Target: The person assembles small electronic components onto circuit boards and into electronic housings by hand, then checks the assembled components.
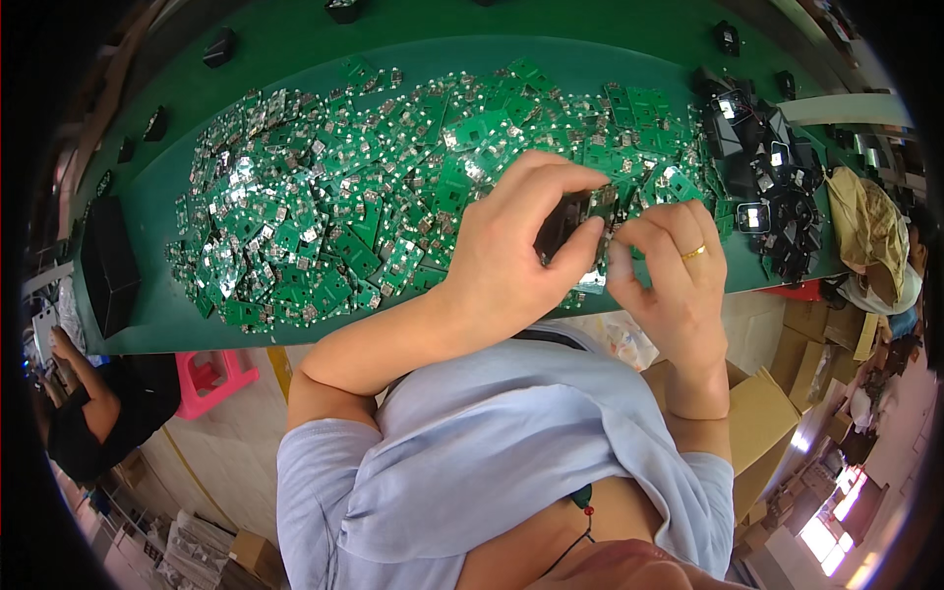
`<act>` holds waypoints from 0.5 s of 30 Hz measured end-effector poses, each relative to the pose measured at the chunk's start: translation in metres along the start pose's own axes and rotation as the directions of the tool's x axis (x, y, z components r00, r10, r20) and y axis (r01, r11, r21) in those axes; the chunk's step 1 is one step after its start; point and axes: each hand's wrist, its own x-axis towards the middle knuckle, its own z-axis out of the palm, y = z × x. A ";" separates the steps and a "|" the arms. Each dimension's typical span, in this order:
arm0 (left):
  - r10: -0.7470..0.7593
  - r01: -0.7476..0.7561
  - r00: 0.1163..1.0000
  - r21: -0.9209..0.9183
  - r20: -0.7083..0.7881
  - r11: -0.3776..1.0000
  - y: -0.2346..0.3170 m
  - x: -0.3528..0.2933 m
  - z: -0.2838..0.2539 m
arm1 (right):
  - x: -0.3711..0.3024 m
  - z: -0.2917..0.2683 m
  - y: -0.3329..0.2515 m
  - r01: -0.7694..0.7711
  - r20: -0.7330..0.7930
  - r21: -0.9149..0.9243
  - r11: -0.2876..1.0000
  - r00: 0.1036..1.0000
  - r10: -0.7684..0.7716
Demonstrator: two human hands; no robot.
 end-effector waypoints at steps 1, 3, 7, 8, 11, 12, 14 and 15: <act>-0.006 0.006 1.000 0.002 0.003 1.000 0.001 0.000 0.000 | 0.000 0.000 -0.001 -0.002 0.002 0.000 1.000 1.000 0.002; -0.012 0.012 1.000 0.004 0.006 1.000 0.001 0.000 -0.001 | 0.001 0.001 -0.001 -0.005 0.006 0.000 1.000 1.000 0.005; 0.036 -0.036 0.999 0.012 -0.014 0.999 -0.003 0.000 0.001 | 0.000 0.001 -0.001 -0.016 0.020 -0.017 1.000 1.000 0.017; 0.053 -0.053 0.998 0.012 -0.021 0.999 -0.004 0.000 0.002 | 0.000 0.002 -0.001 -0.017 0.021 -0.024 1.000 1.000 0.018; -0.003 0.003 1.000 0.017 0.008 1.000 0.001 0.000 0.000 | 0.001 0.001 -0.002 -0.021 0.038 -0.042 0.999 0.999 0.023; -0.004 0.004 1.000 0.017 0.009 1.000 0.000 0.000 0.001 | 0.001 0.001 -0.002 -0.022 0.039 -0.042 0.999 0.999 0.023; 0.071 -0.071 0.997 0.036 0.002 0.997 -0.003 0.000 0.002 | 0.002 0.001 -0.004 -0.003 0.058 -0.070 0.998 0.998 0.007; 0.071 -0.071 0.997 0.035 0.003 0.997 -0.003 0.000 0.002 | 0.002 0.000 -0.005 -0.004 0.058 -0.071 0.997 0.998 0.008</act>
